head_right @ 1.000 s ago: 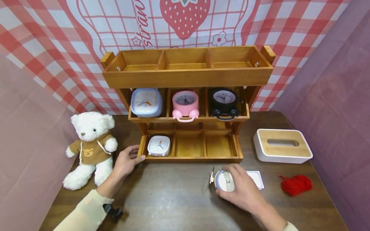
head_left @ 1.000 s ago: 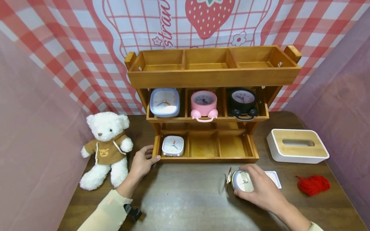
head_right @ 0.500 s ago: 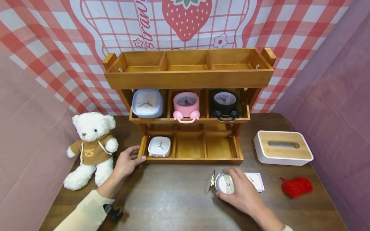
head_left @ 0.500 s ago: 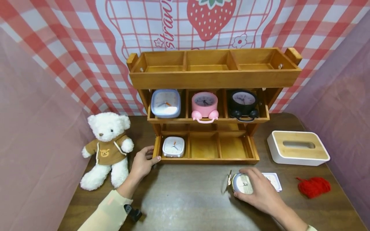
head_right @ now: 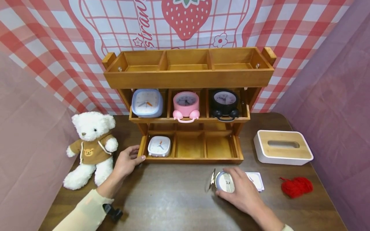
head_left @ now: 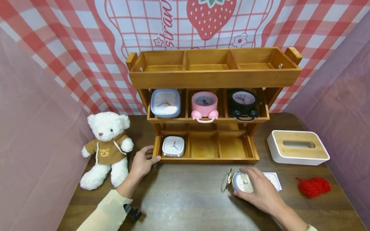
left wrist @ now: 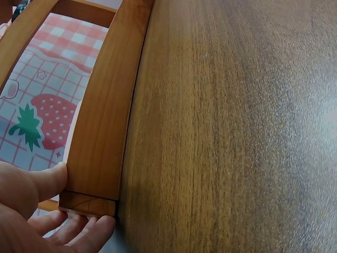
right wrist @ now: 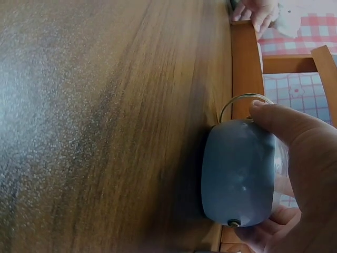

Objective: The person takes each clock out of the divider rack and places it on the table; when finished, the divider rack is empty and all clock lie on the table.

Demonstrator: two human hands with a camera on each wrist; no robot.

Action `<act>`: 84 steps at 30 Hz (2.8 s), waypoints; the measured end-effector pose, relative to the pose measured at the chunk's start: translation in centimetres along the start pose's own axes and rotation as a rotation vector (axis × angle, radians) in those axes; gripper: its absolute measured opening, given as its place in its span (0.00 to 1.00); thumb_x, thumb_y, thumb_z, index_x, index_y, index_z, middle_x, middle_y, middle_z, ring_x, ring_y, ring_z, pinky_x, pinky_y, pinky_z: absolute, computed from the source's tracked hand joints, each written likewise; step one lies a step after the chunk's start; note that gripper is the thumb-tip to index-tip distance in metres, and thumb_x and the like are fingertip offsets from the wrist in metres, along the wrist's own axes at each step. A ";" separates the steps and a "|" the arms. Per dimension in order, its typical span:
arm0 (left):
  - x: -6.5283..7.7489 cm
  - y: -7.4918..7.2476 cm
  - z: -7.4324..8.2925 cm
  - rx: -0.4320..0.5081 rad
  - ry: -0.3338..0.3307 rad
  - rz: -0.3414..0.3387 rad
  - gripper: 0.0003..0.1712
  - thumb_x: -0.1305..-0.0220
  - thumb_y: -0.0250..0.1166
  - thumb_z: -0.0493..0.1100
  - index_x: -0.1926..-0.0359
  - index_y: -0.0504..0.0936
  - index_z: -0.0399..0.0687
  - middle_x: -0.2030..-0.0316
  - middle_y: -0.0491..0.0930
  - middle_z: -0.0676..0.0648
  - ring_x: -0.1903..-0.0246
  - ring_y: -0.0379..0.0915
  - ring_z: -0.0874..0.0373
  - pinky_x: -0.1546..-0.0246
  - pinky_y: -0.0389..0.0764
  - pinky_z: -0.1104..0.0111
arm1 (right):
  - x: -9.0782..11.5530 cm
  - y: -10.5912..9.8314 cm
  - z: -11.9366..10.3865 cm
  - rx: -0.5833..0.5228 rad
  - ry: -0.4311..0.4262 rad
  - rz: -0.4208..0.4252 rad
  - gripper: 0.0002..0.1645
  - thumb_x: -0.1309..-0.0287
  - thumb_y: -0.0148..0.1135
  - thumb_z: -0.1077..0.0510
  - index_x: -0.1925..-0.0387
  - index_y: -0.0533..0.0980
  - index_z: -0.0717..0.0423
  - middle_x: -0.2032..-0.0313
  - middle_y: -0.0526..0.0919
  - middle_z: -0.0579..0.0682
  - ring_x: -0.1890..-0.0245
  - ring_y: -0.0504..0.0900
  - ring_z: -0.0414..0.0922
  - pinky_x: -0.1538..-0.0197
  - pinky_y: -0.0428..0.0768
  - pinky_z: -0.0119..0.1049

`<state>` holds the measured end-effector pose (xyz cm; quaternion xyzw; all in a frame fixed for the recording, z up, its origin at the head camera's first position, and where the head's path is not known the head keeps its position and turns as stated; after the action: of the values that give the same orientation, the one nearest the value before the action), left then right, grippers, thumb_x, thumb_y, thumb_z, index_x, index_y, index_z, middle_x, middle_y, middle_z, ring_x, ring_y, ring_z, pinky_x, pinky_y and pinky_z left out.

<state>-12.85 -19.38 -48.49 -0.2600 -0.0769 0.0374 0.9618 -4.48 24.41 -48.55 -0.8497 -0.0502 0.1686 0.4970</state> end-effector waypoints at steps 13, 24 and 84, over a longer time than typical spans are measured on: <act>-0.1 -0.1 -0.1 -0.001 0.002 -0.004 0.33 0.36 0.72 0.37 0.32 0.73 0.34 0.40 0.80 0.31 0.43 0.80 0.36 0.48 0.84 0.55 | -0.1 -0.2 -0.1 -0.011 -0.010 -0.019 0.49 0.63 0.85 0.36 0.42 0.78 0.55 0.45 0.82 0.51 0.46 0.83 0.54 0.45 0.81 0.57; -0.1 -0.1 -0.1 -0.003 -0.007 -0.012 0.33 0.36 0.72 0.37 0.32 0.73 0.35 0.40 0.79 0.31 0.43 0.80 0.36 0.49 0.85 0.56 | -0.6 -0.5 0.1 -0.019 -0.040 -0.065 0.49 0.62 0.85 0.39 0.40 0.77 0.56 0.43 0.81 0.50 0.43 0.82 0.53 0.43 0.80 0.56; -0.3 -0.6 -0.2 0.044 0.018 -0.025 0.31 0.37 0.72 0.34 0.34 0.75 0.32 0.46 0.83 0.30 0.47 0.83 0.37 0.51 0.86 0.59 | -20.2 8.9 -12.7 -0.177 -0.198 -0.279 0.51 0.55 0.81 0.36 0.34 0.74 0.57 0.37 0.77 0.57 0.38 0.77 0.53 0.33 0.75 0.47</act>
<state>-13.11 -20.06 -48.35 -0.2383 -0.0708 0.0248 0.9683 -19.90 4.35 -45.71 -0.8542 -0.2306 0.1758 0.4316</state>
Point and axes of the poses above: each hand's wrist, its own x-axis away from the middle knuckle, its own y-axis out of the palm, z = x × y, the point moved 1 cm from there along -x, towards the middle knuckle
